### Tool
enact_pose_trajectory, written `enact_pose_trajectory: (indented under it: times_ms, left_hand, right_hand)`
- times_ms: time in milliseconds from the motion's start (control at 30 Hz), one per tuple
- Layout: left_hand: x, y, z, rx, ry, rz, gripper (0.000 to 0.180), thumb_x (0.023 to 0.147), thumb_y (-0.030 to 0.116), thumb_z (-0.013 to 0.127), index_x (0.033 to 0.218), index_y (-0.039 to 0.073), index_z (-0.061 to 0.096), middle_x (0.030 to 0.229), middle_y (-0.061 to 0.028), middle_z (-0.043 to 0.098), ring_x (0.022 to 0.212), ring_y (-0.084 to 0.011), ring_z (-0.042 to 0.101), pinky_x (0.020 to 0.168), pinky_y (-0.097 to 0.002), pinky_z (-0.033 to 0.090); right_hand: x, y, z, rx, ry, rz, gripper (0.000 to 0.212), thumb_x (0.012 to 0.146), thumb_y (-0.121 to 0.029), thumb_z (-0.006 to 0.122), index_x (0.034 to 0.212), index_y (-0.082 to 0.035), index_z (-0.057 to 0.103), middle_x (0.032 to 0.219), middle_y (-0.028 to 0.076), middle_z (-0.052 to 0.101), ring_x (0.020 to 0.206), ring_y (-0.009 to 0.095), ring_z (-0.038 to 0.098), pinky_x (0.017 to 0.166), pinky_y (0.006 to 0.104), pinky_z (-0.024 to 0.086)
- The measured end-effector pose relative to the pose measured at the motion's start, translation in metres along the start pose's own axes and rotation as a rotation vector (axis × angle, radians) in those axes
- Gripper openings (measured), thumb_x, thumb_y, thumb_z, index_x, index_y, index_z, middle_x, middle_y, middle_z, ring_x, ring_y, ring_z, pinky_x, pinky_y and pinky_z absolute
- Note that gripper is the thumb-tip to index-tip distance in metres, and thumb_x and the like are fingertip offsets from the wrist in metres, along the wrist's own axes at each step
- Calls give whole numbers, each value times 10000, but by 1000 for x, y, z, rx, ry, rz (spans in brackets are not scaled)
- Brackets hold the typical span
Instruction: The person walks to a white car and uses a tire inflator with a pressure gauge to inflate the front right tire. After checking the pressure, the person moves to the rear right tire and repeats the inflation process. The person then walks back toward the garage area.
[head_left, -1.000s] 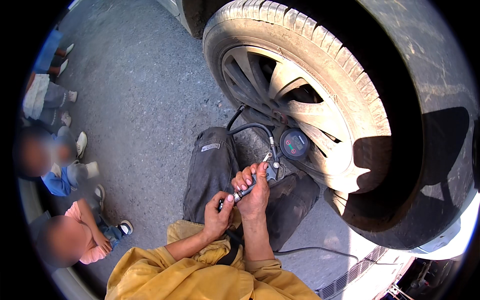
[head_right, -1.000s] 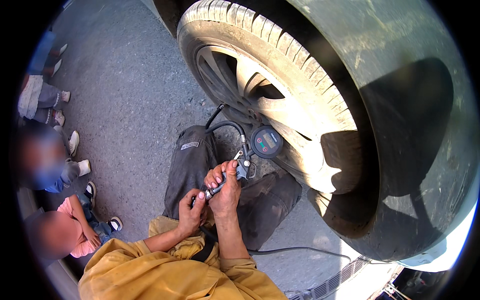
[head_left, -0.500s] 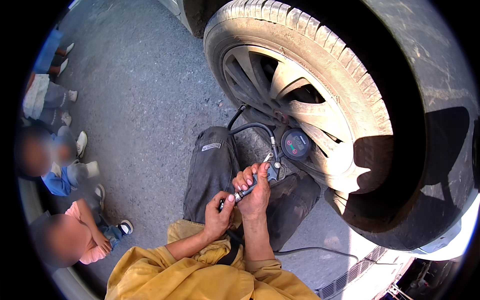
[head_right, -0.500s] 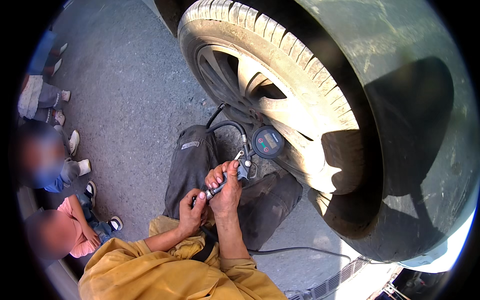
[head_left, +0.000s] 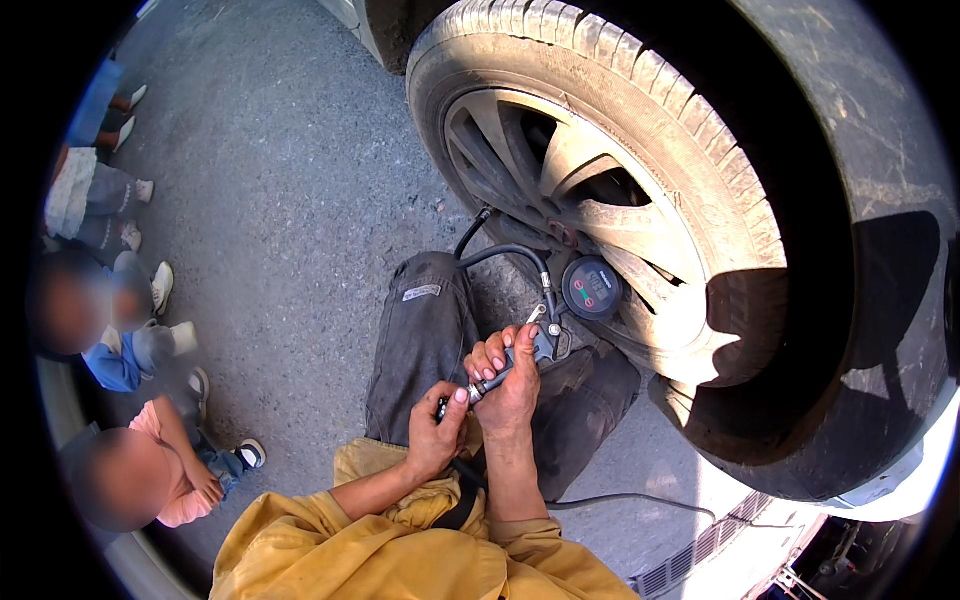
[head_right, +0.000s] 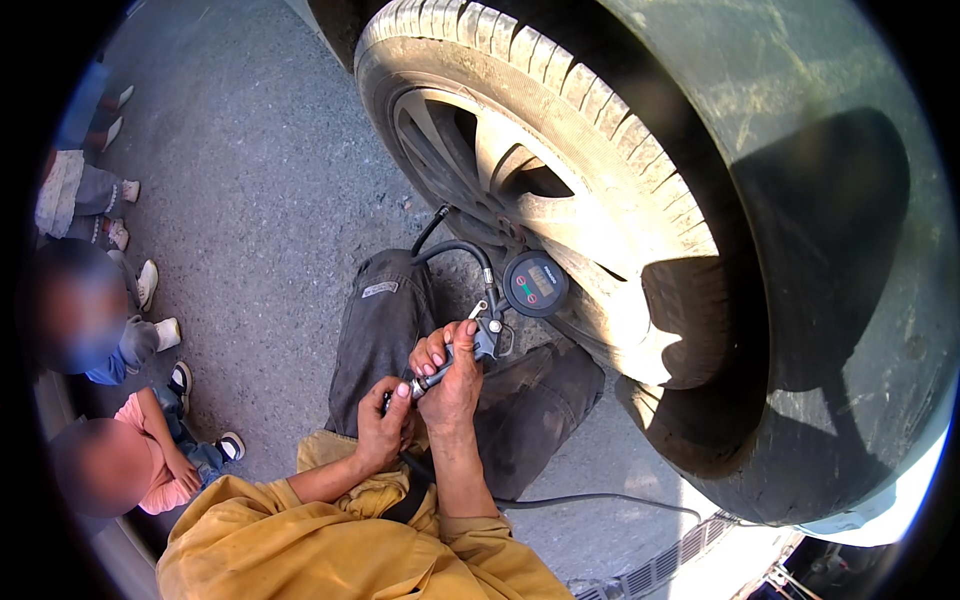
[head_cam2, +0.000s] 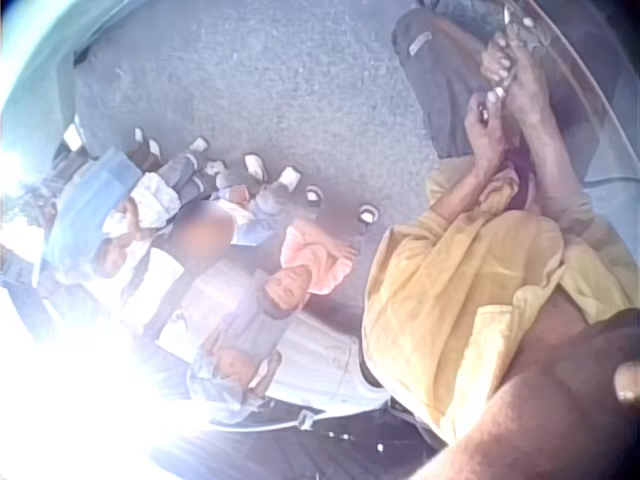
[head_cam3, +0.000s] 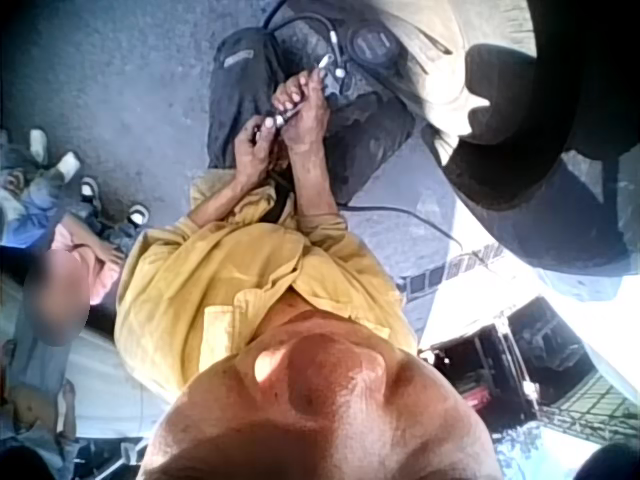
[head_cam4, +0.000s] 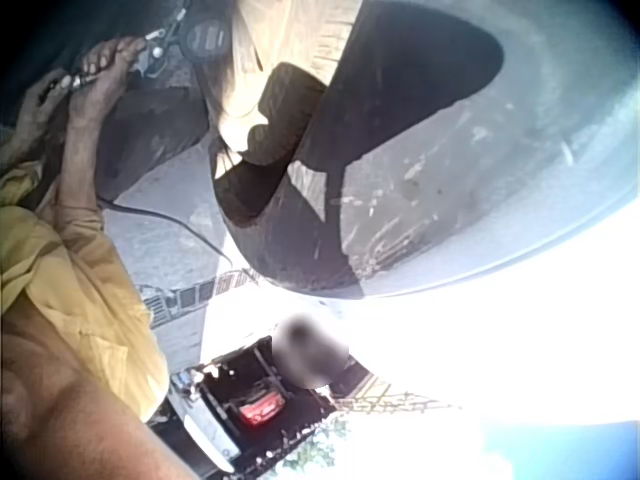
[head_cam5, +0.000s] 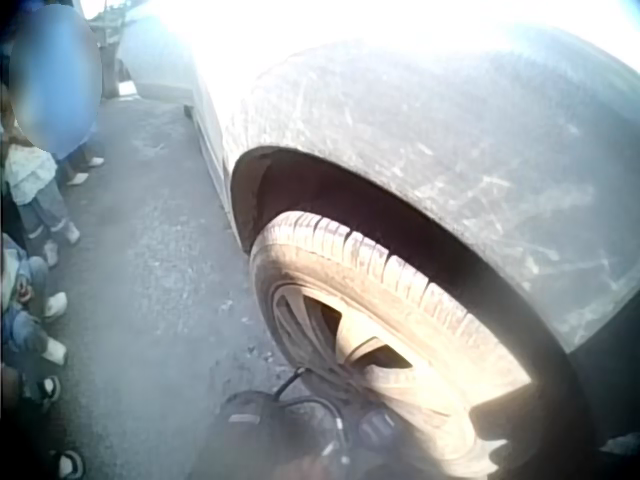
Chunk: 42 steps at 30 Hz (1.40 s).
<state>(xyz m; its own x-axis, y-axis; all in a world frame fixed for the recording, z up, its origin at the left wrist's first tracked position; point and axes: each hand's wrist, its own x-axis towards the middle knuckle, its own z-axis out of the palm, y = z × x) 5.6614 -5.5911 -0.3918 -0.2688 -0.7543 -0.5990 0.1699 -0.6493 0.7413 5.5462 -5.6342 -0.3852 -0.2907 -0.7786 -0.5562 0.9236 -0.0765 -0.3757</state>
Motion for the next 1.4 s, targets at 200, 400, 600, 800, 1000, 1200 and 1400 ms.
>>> enact_pose_trajectory:
  times_ms: [200,400,600,800,1000,1200,1400]
  left_hand:
    - [0,-1,0,-1,-3,-2,271,992,290,572,862,55,530,543,38,442,411,-41,376,367,-230,270]
    - [0,0,0,18,-2,14,278,991,294,572,859,53,530,535,43,436,410,-40,375,367,-231,266]
    - [0,0,0,26,3,15,280,993,296,568,863,51,533,533,46,432,411,-37,373,370,-230,264]
    - [0,0,0,17,2,9,275,993,294,569,869,52,533,541,46,436,410,-36,370,369,-228,263]
    - [0,-1,0,13,0,10,281,993,301,567,868,51,535,550,44,443,411,-36,373,367,-229,265]
    - [0,-2,0,16,2,9,284,993,303,566,871,49,538,559,40,451,410,-36,377,363,-228,275]
    - [0,0,0,-2,-3,6,285,992,303,568,870,48,538,561,37,452,410,-38,379,362,-229,277]
  right_hand:
    - [0,0,-1,9,1,6,395,966,-478,542,833,-124,428,630,-20,369,523,104,375,512,258,333]
    - [0,-1,0,6,-5,1,387,967,-472,542,837,-126,427,627,-18,369,520,104,376,511,257,335]
    - [2,0,-3,19,-17,3,385,970,-466,541,836,-126,421,628,-15,369,518,105,377,510,258,338]
    - [1,0,-1,18,-11,5,381,976,-460,531,834,-125,421,626,-15,364,516,105,373,509,260,338]
    - [-2,-3,5,6,-9,-5,374,982,-453,522,833,-123,426,625,-16,361,514,106,370,508,260,333]
    - [-1,-2,3,6,-22,-6,376,981,-457,521,835,-122,429,625,-16,362,516,108,372,509,262,334]
    - [-1,-2,4,-6,-8,-10,380,982,-460,518,835,-122,428,627,-16,364,519,109,370,515,263,337]
